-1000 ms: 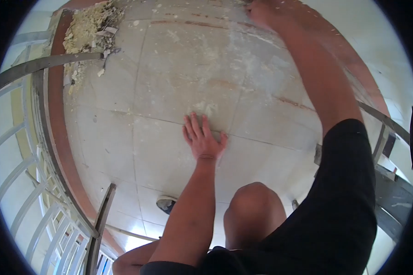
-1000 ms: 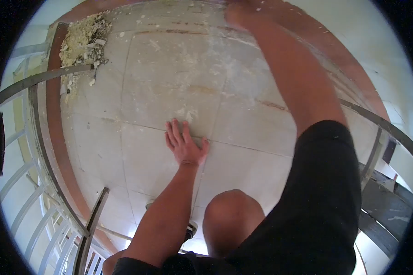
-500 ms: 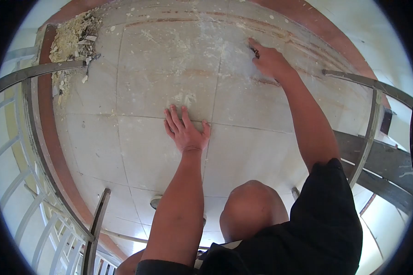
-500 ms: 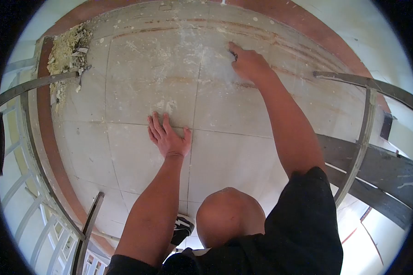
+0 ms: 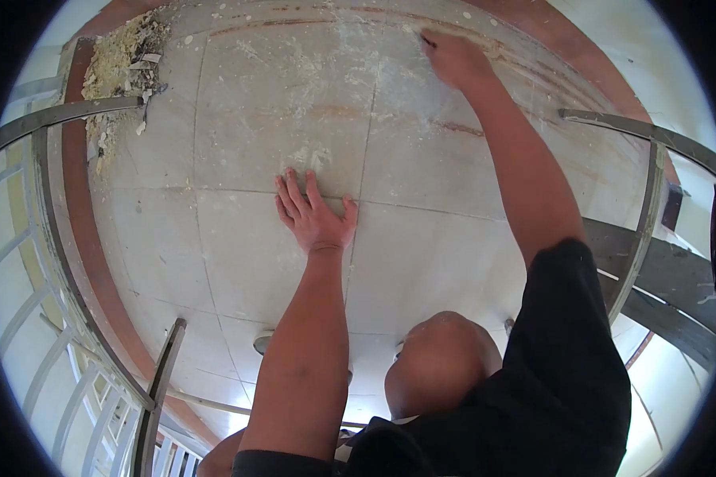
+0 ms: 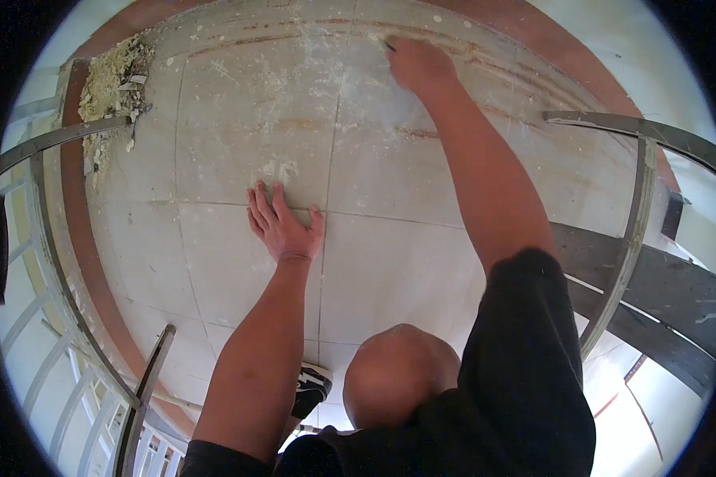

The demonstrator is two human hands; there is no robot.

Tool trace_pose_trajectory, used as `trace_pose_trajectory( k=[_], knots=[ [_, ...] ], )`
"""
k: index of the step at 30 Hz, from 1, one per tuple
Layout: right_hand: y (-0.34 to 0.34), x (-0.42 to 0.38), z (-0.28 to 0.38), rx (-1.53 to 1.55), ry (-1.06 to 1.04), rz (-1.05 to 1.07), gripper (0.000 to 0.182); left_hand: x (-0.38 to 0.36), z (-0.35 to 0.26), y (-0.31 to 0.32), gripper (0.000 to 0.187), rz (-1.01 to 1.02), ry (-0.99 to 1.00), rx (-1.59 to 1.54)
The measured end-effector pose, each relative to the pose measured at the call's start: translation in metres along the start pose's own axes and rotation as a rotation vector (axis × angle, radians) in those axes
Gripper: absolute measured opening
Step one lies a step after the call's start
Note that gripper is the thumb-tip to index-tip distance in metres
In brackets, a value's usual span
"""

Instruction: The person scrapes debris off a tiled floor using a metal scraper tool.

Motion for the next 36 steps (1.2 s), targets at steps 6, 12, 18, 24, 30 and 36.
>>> trace_pose_trajectory(
  k=[6,12,18,24,30,36],
  knots=[
    [0.008,-0.032,-0.004,0.002,-0.041,0.061,0.031,0.000,-0.001,-0.001,0.076,-0.030,0.035,-0.025],
    [0.000,0.000,-0.004,-0.084,-0.040,0.040,0.038,0.000,-0.003,-0.003,0.076,-0.040,0.049,-0.007],
    [0.002,0.013,0.003,-0.295,-0.226,0.187,0.029,0.000,0.000,0.000,0.076,-0.005,0.011,-0.010],
    [-0.001,0.045,-0.003,-0.158,-0.128,0.102,0.027,0.000,-0.001,-0.001,0.076,-0.032,0.043,-0.019],
    [0.000,0.031,0.006,-0.268,-0.253,0.098,0.029,0.000,0.001,0.001,0.076,-0.001,0.019,-0.004],
    [0.008,-0.005,-0.015,-0.102,-0.112,0.146,0.033,0.000,0.001,0.001,0.075,-0.012,0.030,-0.027]
  ],
)
Point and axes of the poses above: each hand's wrist, its own x-axis towards the middle knuckle, its own y-axis out of the palm, z = x × y, the point moved 10 cm from there along x, towards the middle knuckle, and after that the axes turned 9 degrees about -x, right-handed, at the moved point
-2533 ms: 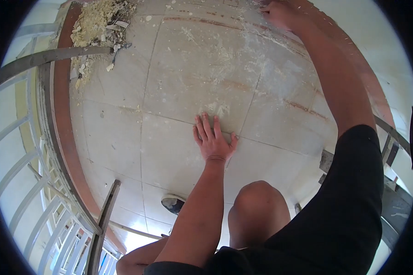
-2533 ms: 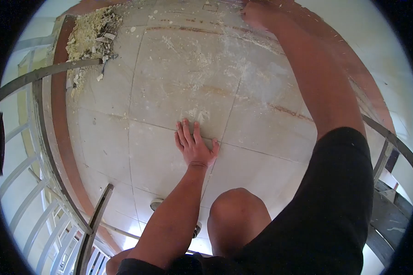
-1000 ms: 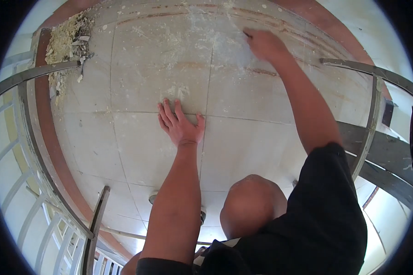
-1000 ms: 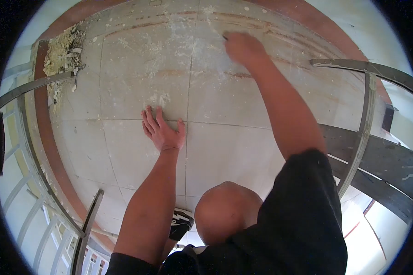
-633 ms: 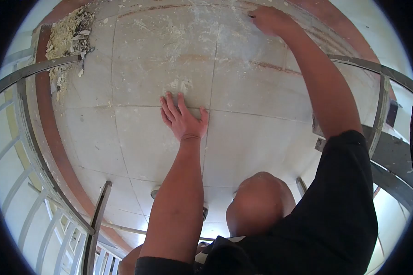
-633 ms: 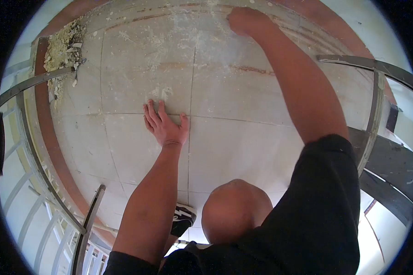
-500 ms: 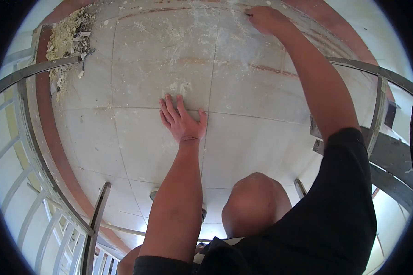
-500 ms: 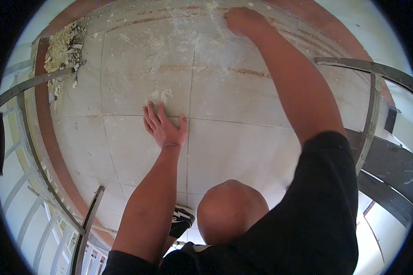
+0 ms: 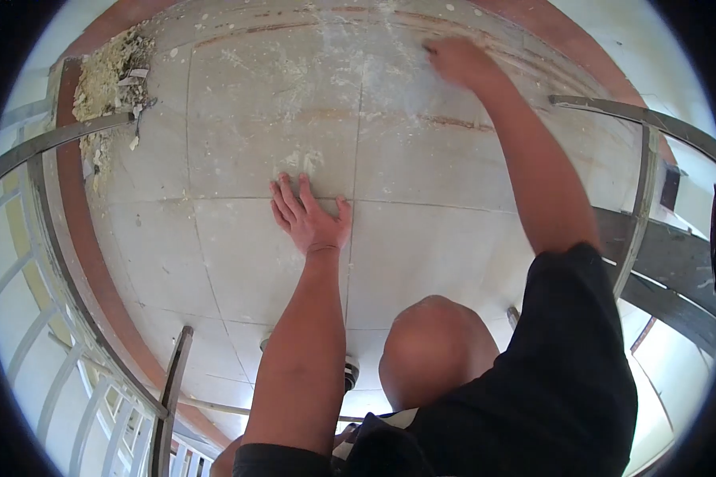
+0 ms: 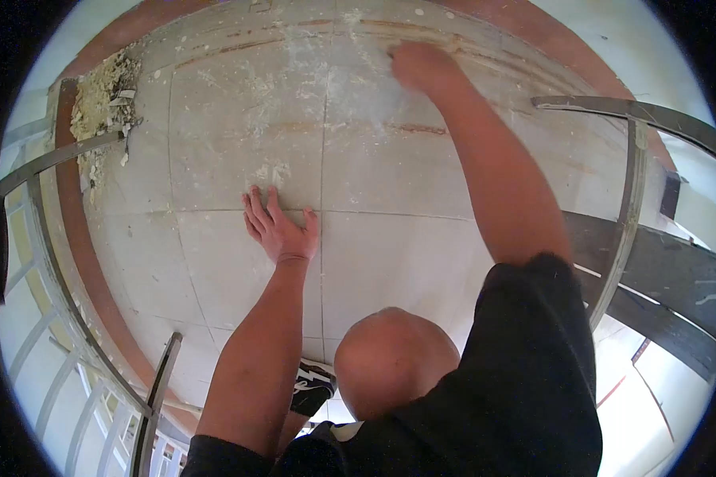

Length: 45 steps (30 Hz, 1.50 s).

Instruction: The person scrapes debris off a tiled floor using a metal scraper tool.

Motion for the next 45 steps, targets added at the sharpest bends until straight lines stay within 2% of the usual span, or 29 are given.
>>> trace_pose_trajectory(
  k=[4,6,8,10,11,13,16,19,22,26,28,30,32,35,37,39,40,42,45],
  knots=[
    [0.034,-0.098,-0.009,0.062,0.092,0.040,0.041,0.000,-0.001,0.001,0.075,-0.001,0.000,0.005],
    [0.042,-0.124,-0.017,0.191,0.300,0.102,0.045,0.001,-0.002,-0.001,0.075,-0.015,0.003,0.023],
    [0.051,-0.098,-0.032,0.226,0.304,0.108,0.047,0.001,-0.001,0.000,0.075,-0.010,0.009,0.027],
    [0.032,-0.062,-0.047,0.228,0.255,-0.023,0.046,0.000,-0.003,0.000,0.075,-0.013,0.016,0.037],
    [0.028,-0.064,-0.046,0.234,0.255,-0.022,0.046,0.001,-0.002,0.000,0.075,-0.015,0.008,0.038],
    [0.037,-0.081,-0.042,0.160,0.244,0.120,0.046,0.000,-0.004,0.000,0.075,-0.009,0.012,0.041],
    [0.032,-0.119,-0.035,0.171,0.278,0.019,0.043,0.004,-0.004,-0.001,0.074,-0.021,0.001,0.049],
    [0.029,-0.053,-0.057,0.040,0.167,-0.012,0.040,-0.002,-0.005,-0.001,0.074,-0.025,0.021,0.040],
    [0.005,-0.037,-0.052,0.112,0.178,0.056,0.039,0.003,-0.005,-0.001,0.075,-0.011,0.021,0.037],
    [0.046,-0.094,-0.028,0.136,0.118,0.036,0.042,0.001,-0.007,-0.004,0.075,-0.011,0.007,0.059],
    [0.056,-0.116,-0.023,0.217,0.331,0.080,0.045,0.001,-0.005,-0.002,0.075,-0.003,-0.018,0.059],
    [0.053,-0.083,-0.031,0.204,0.309,0.049,0.045,0.000,-0.005,-0.001,0.075,-0.023,0.026,0.055],
    [0.033,-0.045,-0.031,0.210,0.187,-0.022,0.045,-0.001,-0.004,0.001,0.075,-0.016,0.020,0.046],
    [0.058,-0.080,-0.013,0.242,0.228,0.064,0.045,0.000,-0.004,-0.002,0.075,-0.010,0.014,0.043],
    [0.077,-0.134,0.013,0.259,0.242,0.093,0.043,0.000,-0.003,-0.001,0.075,-0.006,-0.006,0.038],
    [0.065,-0.163,0.027,0.277,0.305,0.224,0.044,0.000,-0.002,0.000,0.074,0.010,-0.012,0.047],
    [0.064,-0.154,0.018,0.269,0.305,0.208,0.044,0.000,-0.004,-0.001,0.074,-0.004,-0.009,0.037],
    [0.056,-0.118,-0.012,0.282,0.320,0.027,0.043,0.000,-0.006,-0.004,0.074,-0.015,0.009,0.046],
    [0.021,-0.032,-0.047,0.158,0.190,-0.067,0.043,0.000,-0.004,-0.003,0.073,-0.012,-0.002,0.044]
  ],
)
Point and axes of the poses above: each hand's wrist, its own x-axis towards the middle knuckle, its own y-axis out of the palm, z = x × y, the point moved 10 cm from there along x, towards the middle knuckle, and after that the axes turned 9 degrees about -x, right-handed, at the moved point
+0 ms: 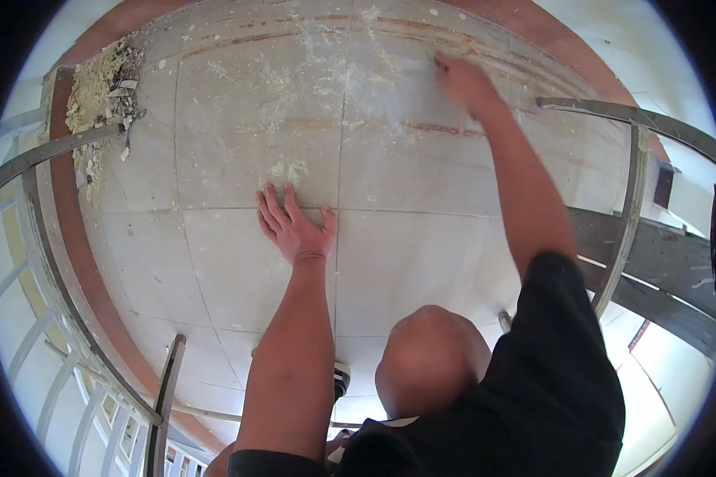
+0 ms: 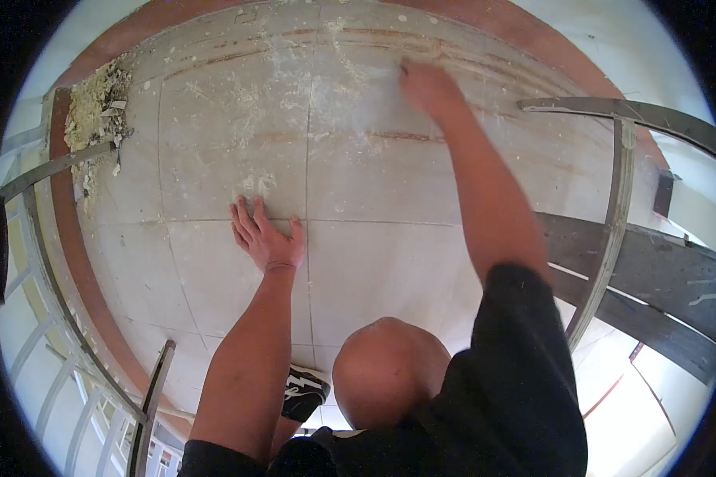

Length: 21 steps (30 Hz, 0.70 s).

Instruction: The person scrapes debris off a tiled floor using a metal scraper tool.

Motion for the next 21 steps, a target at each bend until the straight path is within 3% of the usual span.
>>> trace_pose_trajectory(
  k=[2,5,7,8,10,11,13,20,21],
  knots=[
    [-0.017,0.040,0.000,-0.070,-0.069,-0.020,0.043,-0.001,-0.001,-0.002,0.073,-0.022,0.018,-0.018],
    [-0.018,0.065,-0.009,-0.137,0.021,0.010,0.042,0.000,-0.002,-0.001,0.073,-0.020,0.023,-0.010],
    [-0.017,0.069,0.005,-0.222,-0.210,-0.086,0.041,0.001,0.002,0.001,0.073,0.001,-0.009,0.010],
    [-0.023,0.075,0.009,-0.224,-0.219,-0.076,0.041,0.002,0.001,0.000,0.073,-0.006,0.001,-0.005],
    [-0.018,0.087,-0.002,-0.232,-0.071,0.212,0.037,-0.001,0.002,0.002,0.073,-0.001,0.006,-0.014],
    [-0.012,0.088,-0.007,-0.230,-0.076,0.214,0.037,0.001,0.001,0.002,0.073,-0.009,0.011,-0.013],
    [-0.014,0.085,0.000,-0.416,-0.331,0.010,0.033,0.002,0.000,0.000,0.073,-0.019,0.019,-0.011],
    [-0.020,0.101,-0.014,-0.215,-0.131,0.125,0.031,-0.001,0.001,0.003,0.073,0.012,0.006,-0.016],
    [-0.010,0.105,-0.016,-0.293,-0.290,0.061,0.032,0.000,0.003,0.005,0.073,0.031,-0.005,-0.008]
  ],
)
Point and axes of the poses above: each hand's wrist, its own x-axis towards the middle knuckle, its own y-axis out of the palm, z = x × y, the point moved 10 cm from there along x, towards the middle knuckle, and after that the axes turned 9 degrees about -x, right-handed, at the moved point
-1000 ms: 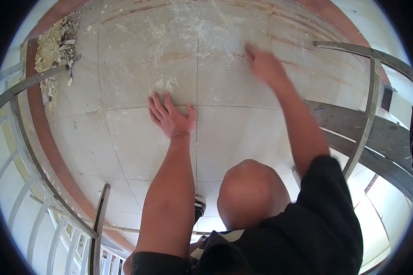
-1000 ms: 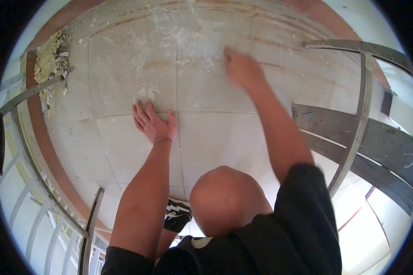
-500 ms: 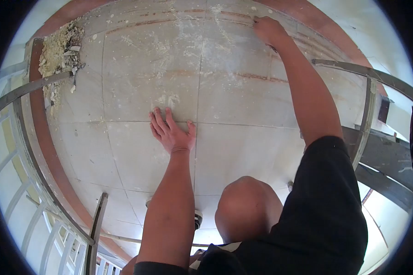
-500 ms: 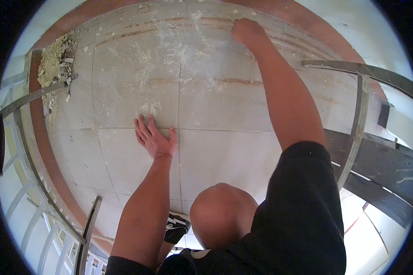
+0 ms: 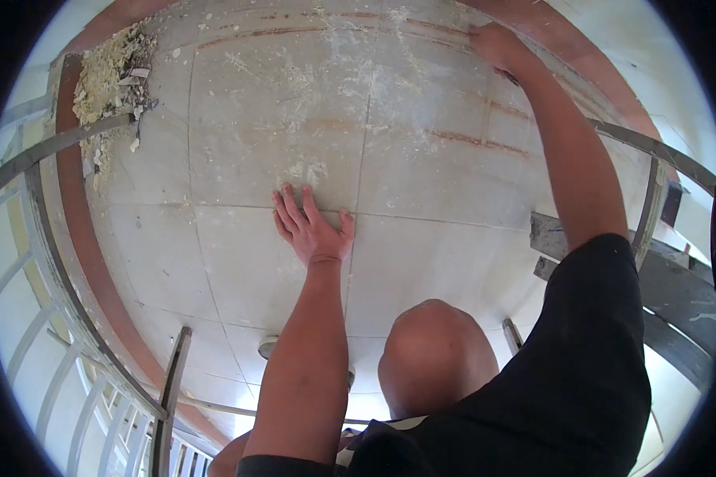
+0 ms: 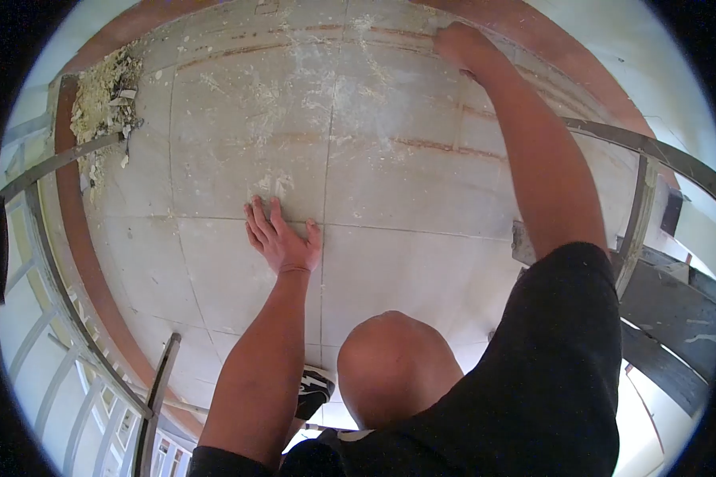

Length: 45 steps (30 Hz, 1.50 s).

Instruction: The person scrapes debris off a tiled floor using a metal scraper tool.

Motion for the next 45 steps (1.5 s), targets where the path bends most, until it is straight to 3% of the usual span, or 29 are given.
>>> trace_pose_trajectory(
  k=[1,5,7,8,10,17,20,23,26,29,31,35,37,38,40,41,43,45],
  knots=[
    [0.007,-0.001,0.008,-0.094,-0.149,-0.068,0.032,0.000,0.001,-0.001,0.073,0.007,0.005,0.005],
    [-0.031,0.001,0.024,-0.279,-0.210,-0.245,0.033,-0.002,-0.003,-0.002,0.074,-0.002,0.014,-0.005],
    [-0.026,-0.005,0.019,-0.086,0.026,0.069,0.035,0.000,-0.004,-0.003,0.073,-0.018,0.037,-0.005],
    [-0.020,-0.023,0.028,-0.079,0.033,0.077,0.035,-0.001,-0.003,-0.002,0.074,0.001,0.017,0.006],
    [-0.029,-0.053,0.030,0.238,0.169,-0.097,0.038,0.000,-0.001,-0.002,0.074,0.011,-0.002,0.008],
    [-0.039,-0.020,0.037,0.290,0.234,0.006,0.039,0.001,0.000,0.000,0.076,-0.023,0.015,0.001],
    [-0.021,-0.039,0.039,0.124,0.135,0.034,0.038,0.000,0.001,0.000,0.076,0.006,0.008,-0.002],
    [-0.020,-0.042,0.031,0.036,0.098,-0.055,0.045,0.001,0.000,0.001,0.075,0.002,-0.011,0.001],
    [-0.036,-0.023,0.034,0.128,0.129,-0.148,0.036,-0.002,0.002,0.000,0.075,0.006,-0.015,0.018],
    [-0.014,-0.033,0.022,0.198,0.229,-0.001,0.036,-0.003,-0.002,-0.001,0.075,-0.001,0.012,0.007],
    [-0.003,-0.049,0.006,0.064,0.193,-0.144,0.046,0.001,-0.002,-0.003,0.075,-0.012,0.032,-0.006],
    [0.006,-0.043,-0.042,-0.043,0.171,-0.165,0.047,-0.001,-0.003,-0.001,0.075,-0.025,0.027,0.003],
    [0.029,-0.008,-0.047,-0.383,-0.035,0.132,0.043,0.001,-0.003,-0.004,0.075,-0.037,0.041,0.011],
    [0.026,-0.025,-0.034,-0.371,-0.039,0.143,0.043,-0.002,-0.002,-0.004,0.076,-0.009,0.022,0.021],
    [-0.014,-0.060,-0.029,0.172,0.234,0.041,0.031,0.005,-0.004,-0.003,0.076,-0.015,0.011,0.018],
    [0.000,-0.049,-0.045,0.174,0.238,0.037,0.031,0.000,-0.002,-0.002,0.076,-0.014,0.014,0.029],
    [0.020,-0.012,-0.052,-0.160,-0.129,-0.160,0.030,0.001,-0.003,-0.002,0.076,-0.027,0.024,0.039],
    [0.016,-0.006,-0.049,-0.157,-0.074,-0.054,0.030,-0.001,-0.004,-0.003,0.076,-0.043,0.035,0.027]
  ],
)
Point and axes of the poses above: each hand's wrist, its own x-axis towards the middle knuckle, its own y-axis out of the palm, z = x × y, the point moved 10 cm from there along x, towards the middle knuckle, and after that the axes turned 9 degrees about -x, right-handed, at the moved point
